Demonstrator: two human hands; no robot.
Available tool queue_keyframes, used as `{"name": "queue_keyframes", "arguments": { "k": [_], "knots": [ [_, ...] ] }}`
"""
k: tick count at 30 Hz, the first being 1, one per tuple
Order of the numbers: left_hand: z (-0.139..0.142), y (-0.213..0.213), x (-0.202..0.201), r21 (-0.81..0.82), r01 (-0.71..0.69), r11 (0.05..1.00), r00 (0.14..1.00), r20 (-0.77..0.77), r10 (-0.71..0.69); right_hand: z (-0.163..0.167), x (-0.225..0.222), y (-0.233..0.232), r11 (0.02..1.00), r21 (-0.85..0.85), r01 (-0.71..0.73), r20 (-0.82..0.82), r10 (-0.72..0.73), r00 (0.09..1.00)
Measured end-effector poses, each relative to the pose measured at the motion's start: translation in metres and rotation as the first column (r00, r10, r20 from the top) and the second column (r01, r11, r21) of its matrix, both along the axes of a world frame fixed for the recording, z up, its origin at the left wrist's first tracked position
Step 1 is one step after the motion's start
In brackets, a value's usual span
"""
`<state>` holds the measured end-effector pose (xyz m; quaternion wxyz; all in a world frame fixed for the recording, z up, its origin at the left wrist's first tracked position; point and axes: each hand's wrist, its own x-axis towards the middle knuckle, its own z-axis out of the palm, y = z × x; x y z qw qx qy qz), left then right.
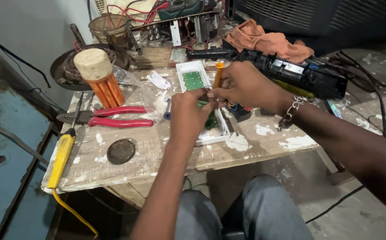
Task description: The person works on a green circuit board seated in a white light fixture housing on a cluttered workbench. They use a soldering iron to solder wires and components on the board, reposition wires with their hands, use a screwdriver on the fixture, and at the end lift the board out of the housing.
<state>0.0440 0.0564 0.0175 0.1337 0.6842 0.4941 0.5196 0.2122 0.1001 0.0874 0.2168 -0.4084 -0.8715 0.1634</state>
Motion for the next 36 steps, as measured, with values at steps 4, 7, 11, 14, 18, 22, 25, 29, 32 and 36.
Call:
{"name": "queue_keyframes", "arguments": {
  "k": [4, 7, 11, 14, 18, 22, 25, 29, 32, 36],
  "knots": [
    [-0.003, 0.007, 0.006, 0.099, -0.03, 0.995, 0.999, -0.033, 0.033, 0.007, 0.003, -0.004, 0.981, 0.012, 0.196, 0.204, -0.194, 0.96],
    [-0.008, 0.008, 0.004, 0.15, -0.014, 0.989, 0.996, -0.091, 0.027, 0.019, 0.006, -0.004, 0.994, 0.108, 0.031, 0.173, -0.05, 0.984],
    [-0.013, 0.007, 0.001, 0.255, -0.009, 0.967, 0.986, -0.161, 0.052, 0.04, 0.013, -0.003, 0.924, 0.348, -0.156, 0.171, 0.101, 0.98],
    [-0.012, 0.009, 0.0, 0.176, 0.016, 0.984, 0.986, -0.164, 0.013, 0.049, 0.009, -0.001, 0.766, 0.517, -0.382, 0.401, 0.177, 0.899],
    [-0.012, 0.01, -0.001, 0.048, 0.003, 0.999, 0.983, -0.184, 0.006, 0.053, -0.004, -0.001, 0.901, 0.326, -0.285, 0.691, -0.022, 0.722],
    [-0.019, 0.01, -0.001, 0.086, -0.013, 0.996, 0.987, -0.156, 0.026, 0.053, -0.024, -0.001, 0.876, 0.248, -0.414, 0.821, 0.037, 0.57],
    [-0.026, 0.011, -0.001, 0.182, -0.006, 0.983, 0.995, -0.095, 0.024, 0.058, -0.03, 0.003, 0.853, 0.153, -0.5, 0.821, 0.172, 0.544],
    [-0.03, 0.014, 0.0, 0.199, 0.01, 0.98, 0.999, -0.036, -0.003, 0.061, -0.03, 0.011, 0.833, 0.112, -0.542, 0.854, 0.198, 0.481],
    [-0.028, 0.013, 0.003, 0.203, -0.007, 0.979, 0.998, -0.062, 0.019, 0.059, -0.027, 0.016, 0.836, 0.058, -0.546, 0.843, 0.252, 0.475],
    [-0.022, 0.004, 0.003, 0.149, -0.02, 0.989, 0.999, -0.031, 0.025, 0.053, -0.026, 0.02, 0.934, -0.045, -0.354, 0.836, 0.229, 0.499]
  ]
}}
